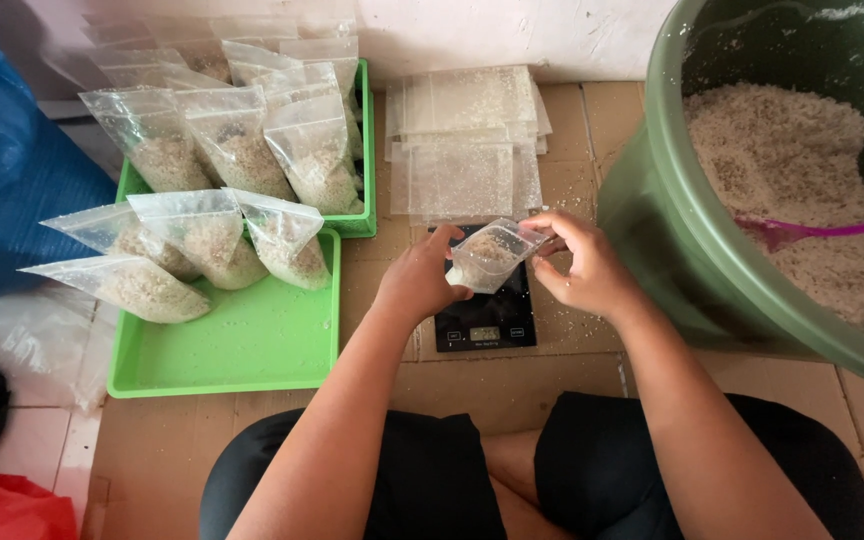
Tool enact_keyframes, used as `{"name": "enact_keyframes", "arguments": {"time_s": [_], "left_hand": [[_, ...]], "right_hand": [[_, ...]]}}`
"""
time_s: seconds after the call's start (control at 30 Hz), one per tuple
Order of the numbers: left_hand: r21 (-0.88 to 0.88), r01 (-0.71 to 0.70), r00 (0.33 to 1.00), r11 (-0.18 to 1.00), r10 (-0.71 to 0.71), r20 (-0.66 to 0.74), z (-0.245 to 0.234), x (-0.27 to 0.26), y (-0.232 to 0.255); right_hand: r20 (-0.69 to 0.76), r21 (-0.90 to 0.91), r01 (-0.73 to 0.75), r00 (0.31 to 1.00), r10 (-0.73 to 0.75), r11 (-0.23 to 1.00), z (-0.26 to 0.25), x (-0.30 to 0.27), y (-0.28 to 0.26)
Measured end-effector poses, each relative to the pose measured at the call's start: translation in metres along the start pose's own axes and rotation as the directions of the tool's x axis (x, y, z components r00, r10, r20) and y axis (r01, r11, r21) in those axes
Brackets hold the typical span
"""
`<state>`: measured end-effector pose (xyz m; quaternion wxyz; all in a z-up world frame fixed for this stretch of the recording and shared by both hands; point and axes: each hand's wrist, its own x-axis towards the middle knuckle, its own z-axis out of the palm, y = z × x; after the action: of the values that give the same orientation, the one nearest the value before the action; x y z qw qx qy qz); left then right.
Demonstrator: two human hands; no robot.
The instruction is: A person is manually filling small plastic bags with a white granular substance from a large tub and weighing them on a digital scale to ensure consistent portions.
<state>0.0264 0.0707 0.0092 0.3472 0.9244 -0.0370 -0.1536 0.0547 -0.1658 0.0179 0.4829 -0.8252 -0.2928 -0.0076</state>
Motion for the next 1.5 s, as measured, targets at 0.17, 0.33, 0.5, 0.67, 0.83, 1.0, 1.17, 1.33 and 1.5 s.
{"name": "enact_keyframes", "arguments": {"time_s": [0.17,0.33,0.5,0.67,0.83,1.0,1.17,1.33,1.5], "left_hand": [[0.003,0.010,1.000,1.000,-0.010,0.013,0.001,0.001,-0.001],[-0.004,0.022,1.000,1.000,-0.022,0.016,0.002,0.000,0.000],[0.037,0.105,0.992,0.994,-0.108,0.071,0.010,0.003,-0.006],[0.284,0.291,0.930,0.913,-0.340,0.137,0.033,0.002,0.004],[-0.007,0.336,0.941,0.942,-0.335,0.059,0.045,-0.020,0.033],[-0.322,0.178,0.925,0.930,-0.269,-0.267,0.072,-0.019,0.035],[-0.386,-0.176,0.768,0.905,-0.119,-0.629,0.041,-0.037,0.091],[-0.308,-0.376,0.720,0.874,0.066,-0.691,-0.009,-0.045,0.168],[-0.253,-0.686,0.644,0.682,0.407,-0.648,-0.048,-0.025,0.241]], "right_hand": [[0.007,0.000,-0.004,1.000,0.004,1.000,-0.001,0.000,-0.003],[0.009,-0.011,0.018,1.000,-0.018,1.000,0.000,-0.001,0.006],[0.011,-0.074,0.208,0.978,-0.207,0.975,-0.006,0.005,-0.015],[0.073,-0.324,0.210,0.978,-0.197,0.922,0.002,0.003,-0.022],[-0.024,-0.420,0.228,0.965,-0.262,0.879,0.013,-0.001,-0.024],[-0.027,-0.593,0.265,0.937,-0.348,0.761,0.007,0.000,-0.081],[-0.087,-0.677,0.269,0.895,-0.438,0.685,-0.016,0.001,-0.126],[-0.135,-0.662,0.277,0.870,-0.474,0.696,-0.099,0.002,-0.169],[-0.246,-0.704,0.105,0.892,-0.380,0.703,-0.243,0.013,-0.128]]}}
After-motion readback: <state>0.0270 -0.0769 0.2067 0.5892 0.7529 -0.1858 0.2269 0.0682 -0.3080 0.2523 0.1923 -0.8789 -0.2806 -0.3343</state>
